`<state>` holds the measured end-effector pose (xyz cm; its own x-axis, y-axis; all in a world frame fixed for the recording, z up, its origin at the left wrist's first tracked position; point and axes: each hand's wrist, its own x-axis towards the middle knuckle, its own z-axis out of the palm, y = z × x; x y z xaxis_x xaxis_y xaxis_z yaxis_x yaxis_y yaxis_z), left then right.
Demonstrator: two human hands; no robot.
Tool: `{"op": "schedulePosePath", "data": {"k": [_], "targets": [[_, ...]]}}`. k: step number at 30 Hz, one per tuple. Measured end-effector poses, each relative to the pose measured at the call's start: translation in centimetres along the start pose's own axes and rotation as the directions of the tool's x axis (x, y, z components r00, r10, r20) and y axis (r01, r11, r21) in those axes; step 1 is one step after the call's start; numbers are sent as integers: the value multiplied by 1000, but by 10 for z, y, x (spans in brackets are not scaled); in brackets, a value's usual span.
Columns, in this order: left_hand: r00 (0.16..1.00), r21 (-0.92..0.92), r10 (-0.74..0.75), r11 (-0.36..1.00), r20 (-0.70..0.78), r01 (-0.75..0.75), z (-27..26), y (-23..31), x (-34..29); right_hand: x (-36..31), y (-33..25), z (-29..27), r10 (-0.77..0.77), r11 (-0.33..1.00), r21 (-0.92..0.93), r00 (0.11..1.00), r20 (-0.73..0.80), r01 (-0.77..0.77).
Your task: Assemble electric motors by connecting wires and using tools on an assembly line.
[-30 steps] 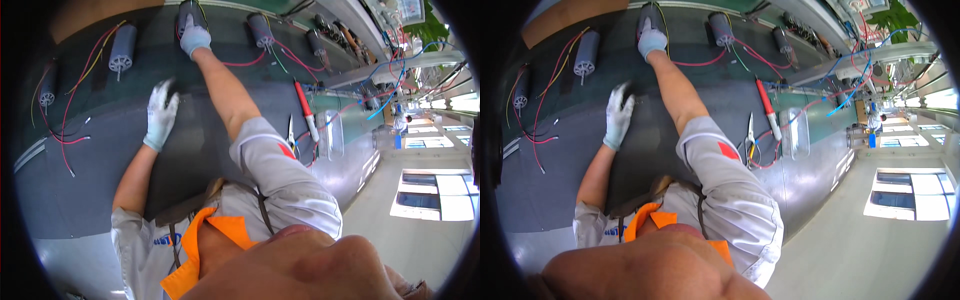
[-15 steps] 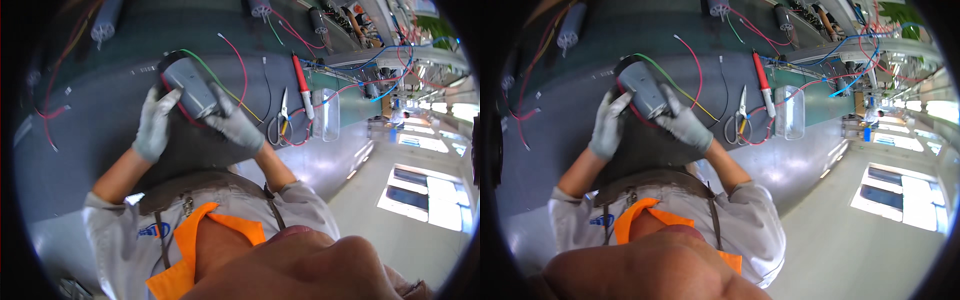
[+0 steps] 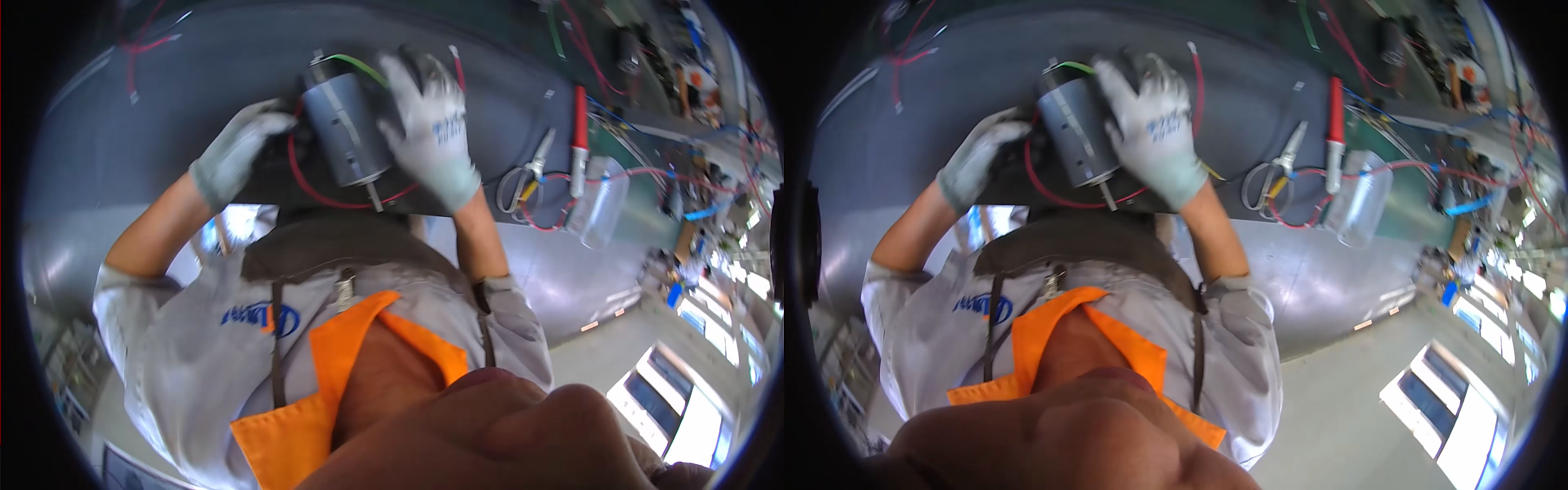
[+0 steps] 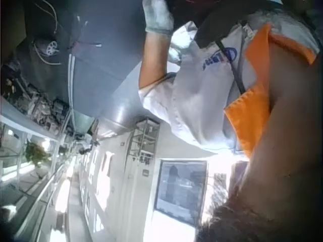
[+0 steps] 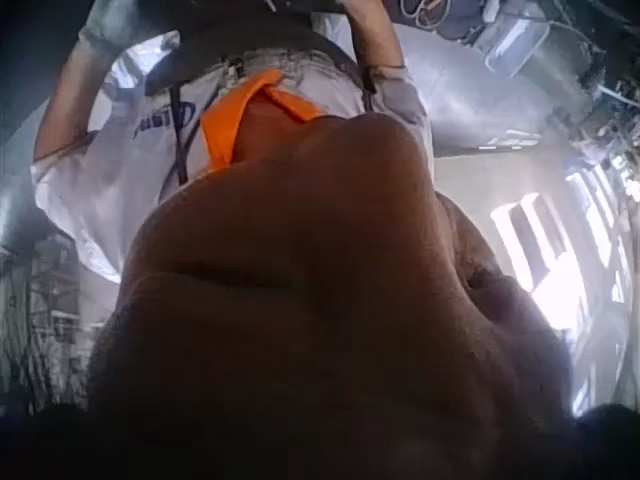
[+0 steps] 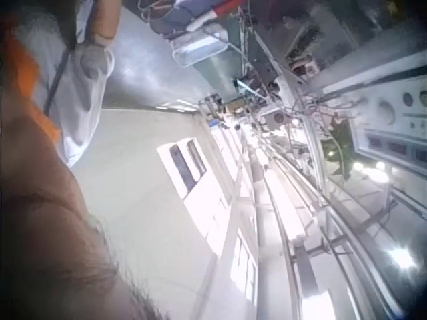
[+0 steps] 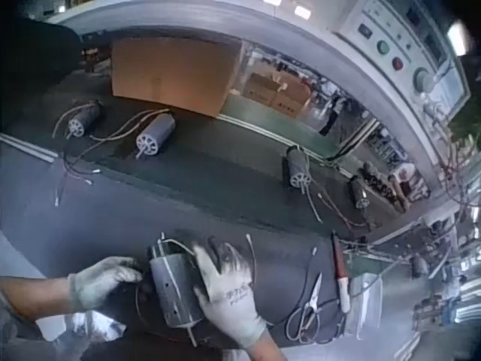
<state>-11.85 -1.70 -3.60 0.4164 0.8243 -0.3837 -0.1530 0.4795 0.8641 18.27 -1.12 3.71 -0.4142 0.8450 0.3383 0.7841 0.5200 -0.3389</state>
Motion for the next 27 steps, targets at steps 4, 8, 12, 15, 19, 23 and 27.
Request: {"op": "schedulePosePath", "data": {"k": [4,8,12,15,19,23,27], "targets": [[967,-56,-227,974,-119,221,42,41,-3,12,42,62,176,938,286,981,85,-193],[951,-153,-281,953,-132,260,30,43,-9,15,19,-5,17,835,512,939,343,-202],[965,6,-262,965,-1,262,51,87,4,13,-50,-18,-484,837,425,829,282,344],[960,327,-209,935,185,141,40,91,35,26,-122,94,-582,793,447,731,356,414],[888,691,-433,690,156,215,10,64,98,44,-194,133,-708,687,628,532,464,366],[994,931,-79,362,72,-39,28,56,109,41,-111,42,-651,692,663,643,403,285],[960,944,250,265,129,-196,39,48,82,-58,54,-56,-102,694,719,994,47,38]]}}
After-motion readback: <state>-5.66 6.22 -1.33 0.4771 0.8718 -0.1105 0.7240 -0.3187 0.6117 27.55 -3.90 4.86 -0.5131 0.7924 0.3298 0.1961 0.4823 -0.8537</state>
